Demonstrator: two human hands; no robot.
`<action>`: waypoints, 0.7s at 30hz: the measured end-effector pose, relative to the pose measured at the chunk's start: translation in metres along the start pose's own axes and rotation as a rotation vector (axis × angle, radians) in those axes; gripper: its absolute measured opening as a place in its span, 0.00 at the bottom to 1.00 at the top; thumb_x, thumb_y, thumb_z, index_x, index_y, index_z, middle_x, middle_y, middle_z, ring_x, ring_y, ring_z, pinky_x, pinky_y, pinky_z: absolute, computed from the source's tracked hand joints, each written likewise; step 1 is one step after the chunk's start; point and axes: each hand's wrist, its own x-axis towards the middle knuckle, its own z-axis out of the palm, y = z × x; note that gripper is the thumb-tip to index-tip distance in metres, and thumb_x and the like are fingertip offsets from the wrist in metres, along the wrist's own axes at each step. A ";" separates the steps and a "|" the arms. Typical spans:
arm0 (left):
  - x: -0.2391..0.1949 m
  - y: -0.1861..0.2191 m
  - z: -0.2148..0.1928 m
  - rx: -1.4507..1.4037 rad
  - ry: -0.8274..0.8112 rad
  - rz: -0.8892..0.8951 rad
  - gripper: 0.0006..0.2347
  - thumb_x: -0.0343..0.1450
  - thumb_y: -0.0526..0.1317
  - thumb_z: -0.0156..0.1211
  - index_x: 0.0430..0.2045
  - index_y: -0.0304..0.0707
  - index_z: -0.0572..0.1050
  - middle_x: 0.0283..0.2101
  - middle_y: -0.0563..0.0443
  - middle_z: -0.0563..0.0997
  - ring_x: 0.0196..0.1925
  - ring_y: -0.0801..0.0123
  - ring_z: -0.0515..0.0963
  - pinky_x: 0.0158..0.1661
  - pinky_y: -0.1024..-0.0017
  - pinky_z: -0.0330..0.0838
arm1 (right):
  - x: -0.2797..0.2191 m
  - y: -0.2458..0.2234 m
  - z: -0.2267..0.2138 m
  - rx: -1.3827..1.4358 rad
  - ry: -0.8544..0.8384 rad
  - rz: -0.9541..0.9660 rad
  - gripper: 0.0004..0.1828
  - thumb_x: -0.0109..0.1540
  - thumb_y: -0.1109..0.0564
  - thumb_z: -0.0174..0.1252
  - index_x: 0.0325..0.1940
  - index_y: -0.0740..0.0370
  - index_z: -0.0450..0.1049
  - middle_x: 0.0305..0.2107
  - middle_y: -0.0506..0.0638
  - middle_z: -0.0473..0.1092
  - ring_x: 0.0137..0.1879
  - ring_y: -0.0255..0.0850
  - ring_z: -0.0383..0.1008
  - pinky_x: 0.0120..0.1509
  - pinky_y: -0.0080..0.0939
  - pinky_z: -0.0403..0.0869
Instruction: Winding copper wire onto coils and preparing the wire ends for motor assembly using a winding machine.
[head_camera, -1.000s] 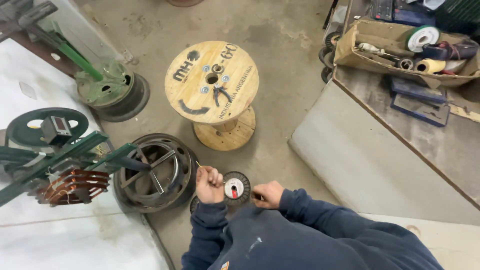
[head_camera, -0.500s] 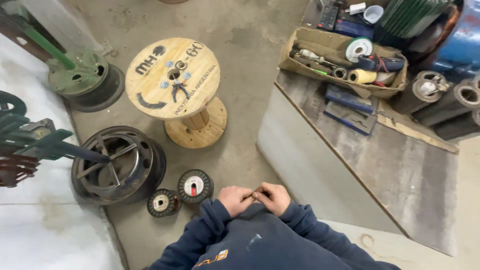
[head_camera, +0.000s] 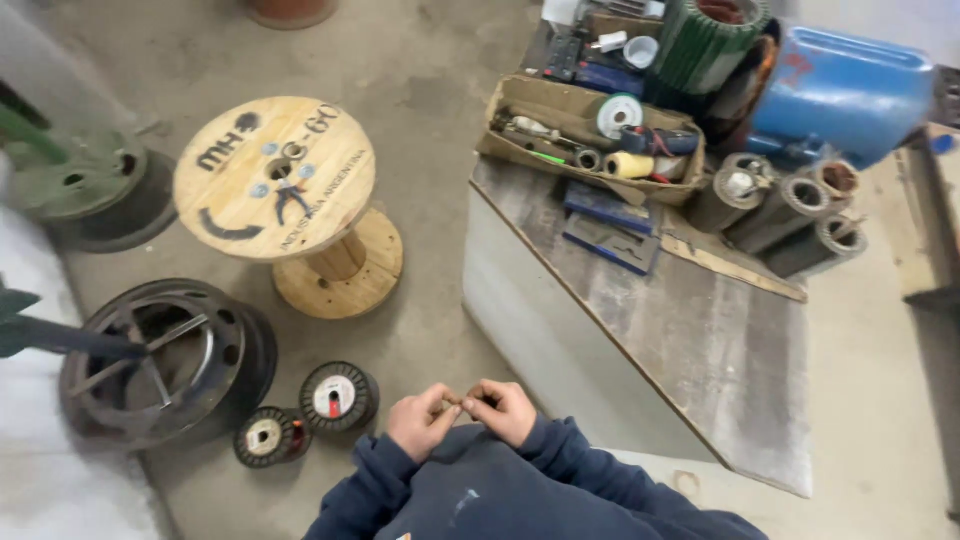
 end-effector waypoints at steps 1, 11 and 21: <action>-0.002 0.003 0.001 -0.020 0.034 0.037 0.08 0.66 0.46 0.65 0.31 0.46 0.80 0.15 0.46 0.77 0.18 0.56 0.78 0.22 0.60 0.67 | 0.000 0.004 -0.001 -0.011 0.008 -0.025 0.11 0.66 0.54 0.61 0.38 0.65 0.78 0.23 0.48 0.73 0.29 0.31 0.67 0.32 0.36 0.67; -0.004 0.011 -0.006 -0.098 0.096 0.035 0.08 0.69 0.45 0.65 0.27 0.41 0.80 0.18 0.47 0.79 0.21 0.64 0.79 0.25 0.66 0.68 | 0.007 -0.013 0.003 0.013 0.078 -0.054 0.08 0.66 0.56 0.60 0.39 0.64 0.75 0.26 0.46 0.73 0.31 0.31 0.68 0.35 0.35 0.70; -0.016 0.017 -0.022 -0.515 0.088 -0.001 0.08 0.73 0.39 0.61 0.27 0.32 0.75 0.20 0.57 0.71 0.26 0.82 0.67 0.26 0.74 0.63 | 0.011 -0.051 0.002 -0.045 0.010 -0.192 0.04 0.64 0.63 0.58 0.43 0.64 0.73 0.32 0.46 0.73 0.36 0.30 0.70 0.40 0.33 0.71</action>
